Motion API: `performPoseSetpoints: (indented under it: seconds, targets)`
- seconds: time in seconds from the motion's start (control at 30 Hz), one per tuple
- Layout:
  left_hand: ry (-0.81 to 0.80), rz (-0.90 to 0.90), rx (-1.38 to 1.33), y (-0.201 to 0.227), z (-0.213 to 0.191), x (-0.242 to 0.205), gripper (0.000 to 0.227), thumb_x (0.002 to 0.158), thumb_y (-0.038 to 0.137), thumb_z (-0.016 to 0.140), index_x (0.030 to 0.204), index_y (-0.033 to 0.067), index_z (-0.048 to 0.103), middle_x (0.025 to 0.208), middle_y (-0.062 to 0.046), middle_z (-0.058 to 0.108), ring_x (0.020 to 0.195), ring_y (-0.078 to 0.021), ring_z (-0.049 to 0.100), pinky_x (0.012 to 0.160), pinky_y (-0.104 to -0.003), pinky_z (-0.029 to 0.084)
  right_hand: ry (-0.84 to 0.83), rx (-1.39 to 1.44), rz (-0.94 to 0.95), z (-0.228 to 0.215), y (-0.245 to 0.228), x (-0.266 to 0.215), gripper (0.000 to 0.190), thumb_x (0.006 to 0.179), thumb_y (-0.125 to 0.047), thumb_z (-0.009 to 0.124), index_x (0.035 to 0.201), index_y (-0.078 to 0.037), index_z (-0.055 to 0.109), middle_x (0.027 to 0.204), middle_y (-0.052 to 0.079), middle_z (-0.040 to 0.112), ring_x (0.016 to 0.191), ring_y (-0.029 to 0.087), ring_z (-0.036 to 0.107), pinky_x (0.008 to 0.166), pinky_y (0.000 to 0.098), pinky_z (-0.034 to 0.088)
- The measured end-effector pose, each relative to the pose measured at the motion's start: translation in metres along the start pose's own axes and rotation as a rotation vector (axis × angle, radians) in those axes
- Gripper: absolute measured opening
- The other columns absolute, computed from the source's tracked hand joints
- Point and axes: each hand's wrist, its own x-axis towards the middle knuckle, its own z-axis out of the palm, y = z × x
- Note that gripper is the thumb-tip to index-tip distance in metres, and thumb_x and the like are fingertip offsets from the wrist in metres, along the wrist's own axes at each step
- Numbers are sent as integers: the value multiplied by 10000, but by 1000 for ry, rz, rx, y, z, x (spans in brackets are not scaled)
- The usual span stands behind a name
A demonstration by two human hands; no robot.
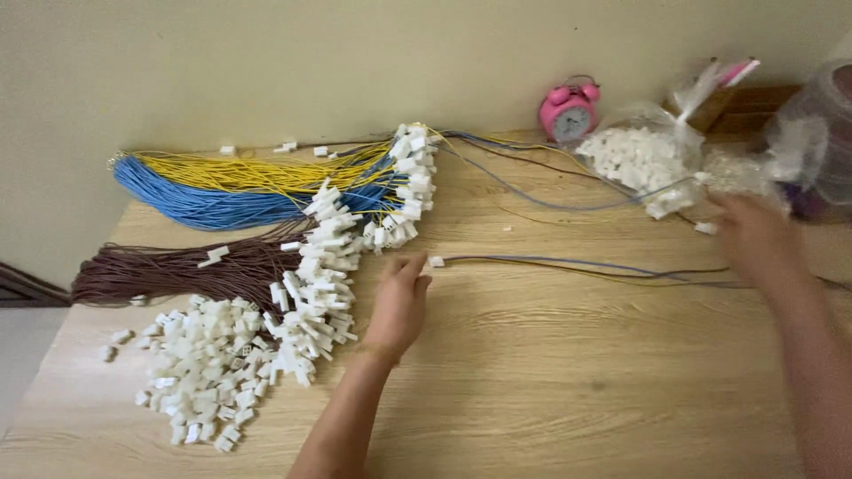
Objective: Assemble wire harnesses by inserting individual colored wires into plastic connector housings.
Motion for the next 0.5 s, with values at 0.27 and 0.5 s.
performPoseSetpoints:
  seconds: [0.27,0.5]
  targets:
    - [-204,-566,-740,11,-60,-61,289,1003,77,551,1239,14,704,860,-89,653,727,-140,599,671,-282,516,-247,274,-259,9,-308,95,686,866,-437,742,1411,-59,566,1364,219,602,1274,384,554,1082,483,421]
    - [-180,-821,-1074,17,-51,-43,341,991,124,521,1238,-53,676,766,-18,511,646,-133,460,592,-293,418,-377,115,-160,56,-331,106,277,989,-369,600,1186,-206,706,1237,86,741,1253,312,625,1184,551,344]
